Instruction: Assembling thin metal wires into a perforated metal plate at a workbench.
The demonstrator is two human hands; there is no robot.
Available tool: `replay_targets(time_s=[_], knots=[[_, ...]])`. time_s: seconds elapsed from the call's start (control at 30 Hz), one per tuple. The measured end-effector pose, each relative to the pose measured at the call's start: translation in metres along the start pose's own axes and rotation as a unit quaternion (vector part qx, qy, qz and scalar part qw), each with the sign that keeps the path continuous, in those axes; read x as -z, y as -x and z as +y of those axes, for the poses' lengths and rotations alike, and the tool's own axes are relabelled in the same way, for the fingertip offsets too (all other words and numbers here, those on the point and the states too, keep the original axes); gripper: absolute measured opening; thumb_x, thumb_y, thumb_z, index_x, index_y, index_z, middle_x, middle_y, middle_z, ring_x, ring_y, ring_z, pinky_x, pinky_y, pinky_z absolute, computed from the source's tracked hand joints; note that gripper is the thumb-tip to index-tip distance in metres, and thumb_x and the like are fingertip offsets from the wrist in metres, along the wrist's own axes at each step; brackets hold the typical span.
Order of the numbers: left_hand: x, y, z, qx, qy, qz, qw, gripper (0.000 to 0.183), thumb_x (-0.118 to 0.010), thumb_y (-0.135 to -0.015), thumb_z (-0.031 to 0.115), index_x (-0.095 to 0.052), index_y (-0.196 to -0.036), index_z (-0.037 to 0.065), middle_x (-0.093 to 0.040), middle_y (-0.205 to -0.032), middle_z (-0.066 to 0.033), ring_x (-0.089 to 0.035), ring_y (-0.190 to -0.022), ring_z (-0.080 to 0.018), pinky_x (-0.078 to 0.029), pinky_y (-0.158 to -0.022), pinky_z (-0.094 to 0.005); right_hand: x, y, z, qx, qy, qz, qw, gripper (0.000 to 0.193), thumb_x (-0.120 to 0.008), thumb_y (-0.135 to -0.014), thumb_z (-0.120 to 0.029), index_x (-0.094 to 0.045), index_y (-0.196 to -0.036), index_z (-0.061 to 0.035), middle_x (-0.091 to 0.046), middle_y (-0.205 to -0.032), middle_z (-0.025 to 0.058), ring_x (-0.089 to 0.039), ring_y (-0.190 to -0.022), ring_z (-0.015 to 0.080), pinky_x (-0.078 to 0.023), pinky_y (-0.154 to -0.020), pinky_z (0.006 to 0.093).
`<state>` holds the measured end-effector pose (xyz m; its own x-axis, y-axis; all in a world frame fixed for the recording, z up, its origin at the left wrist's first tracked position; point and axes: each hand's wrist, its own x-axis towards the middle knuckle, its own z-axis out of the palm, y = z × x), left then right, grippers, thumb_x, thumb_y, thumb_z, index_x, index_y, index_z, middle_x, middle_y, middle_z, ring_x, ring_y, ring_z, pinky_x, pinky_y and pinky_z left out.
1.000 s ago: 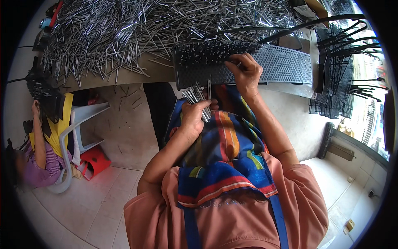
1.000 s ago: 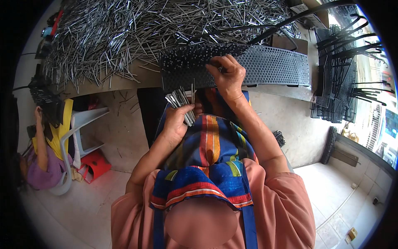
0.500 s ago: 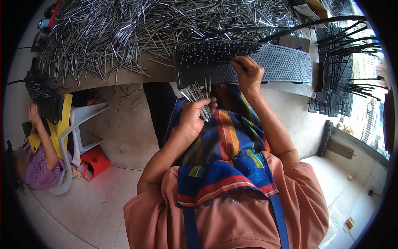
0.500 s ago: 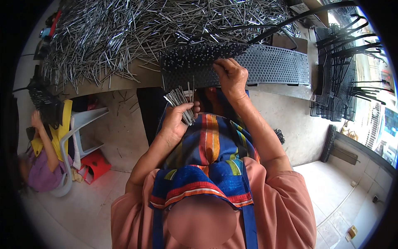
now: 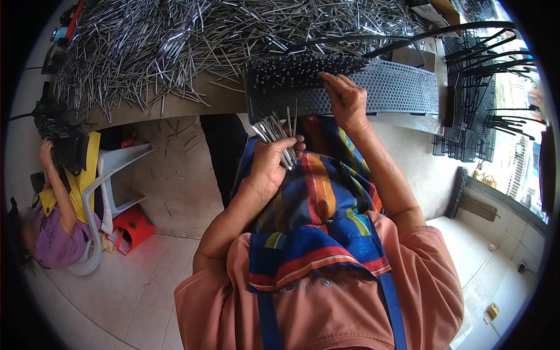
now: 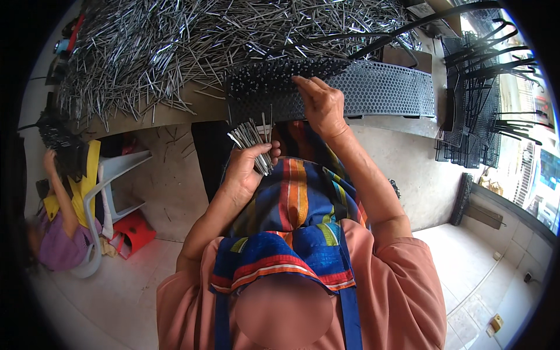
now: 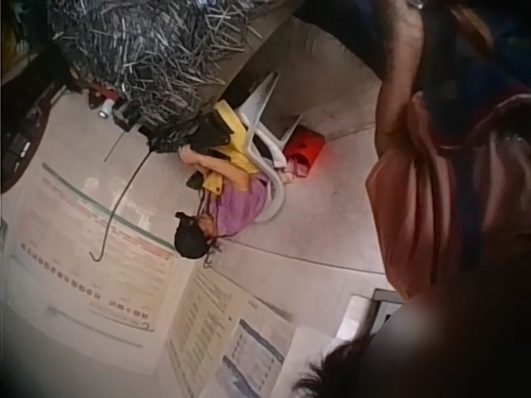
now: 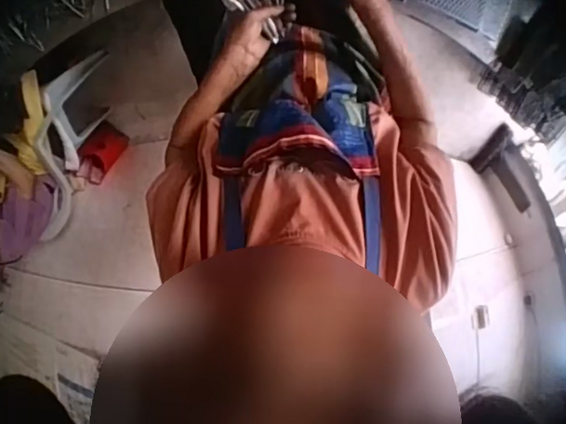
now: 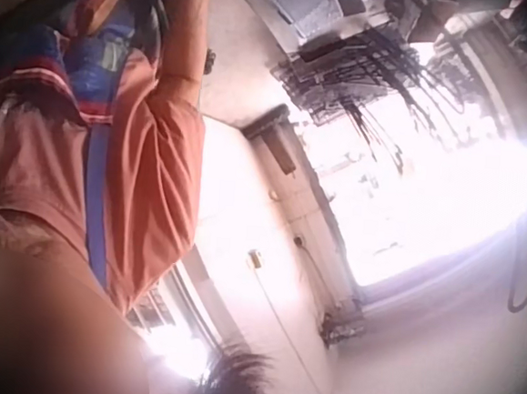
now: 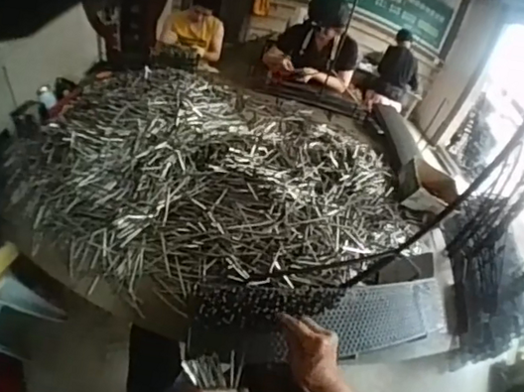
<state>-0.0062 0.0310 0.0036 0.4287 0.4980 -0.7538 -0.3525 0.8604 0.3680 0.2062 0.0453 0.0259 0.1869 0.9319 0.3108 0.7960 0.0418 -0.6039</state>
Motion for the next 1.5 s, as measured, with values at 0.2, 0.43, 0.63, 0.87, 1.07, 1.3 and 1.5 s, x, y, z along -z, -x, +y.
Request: replay_targets(time_s=[0.2,0.43,0.63,0.87,1.07,1.3,1.5], knots=[[-0.004,0.0,0.0,0.003,0.011,-0.008,1.0,0.026,-0.061,-0.084,-0.006,-0.064,-0.108,0.003,-0.07,-0.09,-0.0129,-0.069,-0.078,-0.0228,-0.055,-0.065,-0.0347,0.001,-0.003,0.003,0.021,-0.018,-0.026,0.999,0.034,-0.06,-0.086,0.005,-0.067,-0.118,-0.003,-0.063,-0.079,0.016,-0.064,-0.065,0.0276,-0.048,-0.059,0.0331],[-0.003,-0.006,-0.002,0.01,0.03,-0.001,1.0,0.025,-0.063,-0.083,-0.008,-0.062,-0.107,-0.002,-0.071,-0.091,-0.0179,-0.07,-0.077,-0.0271,-0.056,-0.065,-0.0371,0.006,0.012,0.012,0.03,-0.048,-0.066,0.996,0.042,-0.06,-0.084,0.006,-0.065,-0.124,-0.0053,-0.064,-0.08,0.0159,-0.063,-0.063,0.0286,-0.049,-0.058,0.0331],[-0.01,-0.007,-0.004,0.006,0.017,-0.02,1.0,0.026,-0.064,-0.083,-0.008,-0.062,-0.107,-0.002,-0.071,-0.091,-0.0181,-0.071,-0.077,-0.0278,-0.057,-0.065,-0.0369,0.008,0.005,0.014,0.047,-0.022,-0.082,0.995,0.043,-0.061,-0.083,0.006,-0.065,-0.124,-0.0057,-0.063,-0.079,0.0149,-0.063,-0.063,0.0284,-0.049,-0.058,0.0341],[-0.013,-0.008,-0.004,0.022,-0.014,-0.004,1.0,0.035,-0.06,-0.085,-0.005,-0.063,-0.119,0.004,-0.07,-0.094,-0.0125,-0.069,-0.08,-0.0219,-0.056,-0.069,-0.0343,-0.003,0.002,0.024,0.074,-0.091,0.058,0.991,0.032,-0.065,-0.085,0.001,-0.067,-0.116,-0.0048,-0.067,-0.081,0.0129,-0.068,-0.069,0.028,-0.052,-0.061,0.0325],[-0.013,-0.011,-0.005,0.026,-0.011,-0.019,0.999,0.035,-0.06,-0.085,-0.006,-0.063,-0.119,0.004,-0.07,-0.095,-0.0125,-0.069,-0.081,-0.0226,-0.056,-0.069,-0.0338,-0.005,-0.002,0.024,0.03,-0.097,-0.012,0.995,0.009,-0.066,-0.084,-0.004,-0.066,-0.093,-0.0037,-0.069,-0.085,0.0152,-0.069,-0.077,0.034,-0.055,-0.066,0.0355],[-0.014,-0.008,-0.003,0.009,-0.022,-0.035,0.999,0.034,-0.06,-0.084,-0.006,-0.062,-0.117,0.003,-0.07,-0.095,-0.0134,-0.069,-0.082,-0.023,-0.057,-0.07,-0.0345,0.002,0.028,0.015,-0.099,-0.083,0.028,0.991,0.013,-0.071,-0.082,-0.003,-0.068,-0.094,0.0001,-0.068,-0.078,0.0124,-0.066,-0.067,0.0164,-0.05,-0.061,0.028],[-0.005,-0.011,-0.006,0.02,0.002,-0.017,1.0,0.03,-0.062,-0.082,-0.007,-0.059,-0.11,0.003,-0.07,-0.092,-0.0163,-0.07,-0.078,-0.0258,-0.058,-0.066,-0.0363,-0.008,0.03,0.019,-0.164,-0.073,0.079,0.981,0.018,-0.076,-0.078,-0.007,-0.07,-0.095,-0.0017,-0.065,-0.074,0.0085,-0.061,-0.064,0.0089,-0.047,-0.059,0.0251]])
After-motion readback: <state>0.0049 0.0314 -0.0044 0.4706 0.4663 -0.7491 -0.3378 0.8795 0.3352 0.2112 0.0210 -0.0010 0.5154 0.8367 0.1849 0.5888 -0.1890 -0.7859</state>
